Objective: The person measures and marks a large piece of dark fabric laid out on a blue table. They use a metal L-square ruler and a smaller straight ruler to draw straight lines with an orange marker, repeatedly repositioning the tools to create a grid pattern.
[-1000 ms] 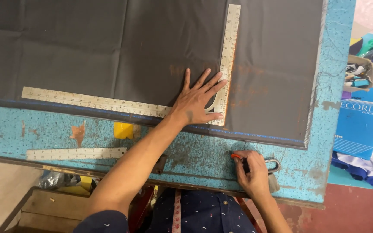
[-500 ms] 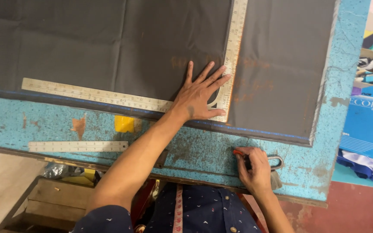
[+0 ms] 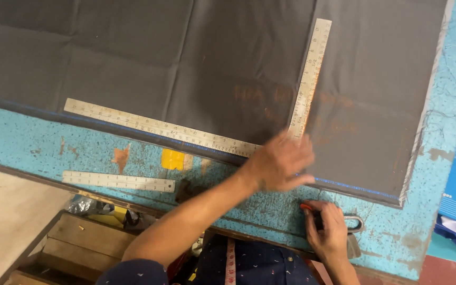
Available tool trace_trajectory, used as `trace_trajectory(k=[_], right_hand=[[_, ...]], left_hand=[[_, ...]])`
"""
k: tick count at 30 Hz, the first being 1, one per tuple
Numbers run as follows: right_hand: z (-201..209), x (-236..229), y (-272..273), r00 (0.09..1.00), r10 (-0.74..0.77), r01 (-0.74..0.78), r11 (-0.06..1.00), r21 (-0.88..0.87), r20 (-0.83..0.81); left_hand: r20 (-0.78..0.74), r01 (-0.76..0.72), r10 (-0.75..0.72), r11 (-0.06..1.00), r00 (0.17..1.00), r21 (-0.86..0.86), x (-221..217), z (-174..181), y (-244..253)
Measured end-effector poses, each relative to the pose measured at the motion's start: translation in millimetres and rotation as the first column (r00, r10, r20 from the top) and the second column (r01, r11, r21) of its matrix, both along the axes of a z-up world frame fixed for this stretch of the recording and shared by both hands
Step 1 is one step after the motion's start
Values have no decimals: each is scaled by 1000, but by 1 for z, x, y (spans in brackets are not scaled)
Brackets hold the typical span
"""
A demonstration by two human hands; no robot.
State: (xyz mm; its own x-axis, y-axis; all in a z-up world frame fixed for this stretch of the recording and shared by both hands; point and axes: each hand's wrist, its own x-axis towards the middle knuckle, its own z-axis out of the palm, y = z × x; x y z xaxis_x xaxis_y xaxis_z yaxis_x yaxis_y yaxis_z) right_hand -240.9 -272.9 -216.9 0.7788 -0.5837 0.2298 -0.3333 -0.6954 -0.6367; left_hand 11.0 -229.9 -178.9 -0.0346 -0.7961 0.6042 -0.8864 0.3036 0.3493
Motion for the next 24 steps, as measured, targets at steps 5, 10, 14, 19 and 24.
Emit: trace_trajectory(k=[5,10,14,19,24], right_hand=[[2,0,1,1000,14,-14,1000,-26,20],[-3,-1,0,1000,-9,9,1000,-23,-17],[-2,-1,0,1000,4,-4,1000,-16,13],[-3,-1,0,1000,1,-1,1000,-23,12],[-7,-4,-1,1000,7,-8,1000,-30,-4]], left_hand=[[54,66,-62,994,997,-92,-28,-1,15],[-5,58,-58,998,998,-28,-24,-28,11],[-32,-62,66,993,997,105,4,-13,4],[89,-263,289,647,953,715,40,12,-10],[191,-298,229,690,954,660,56,4,-10]])
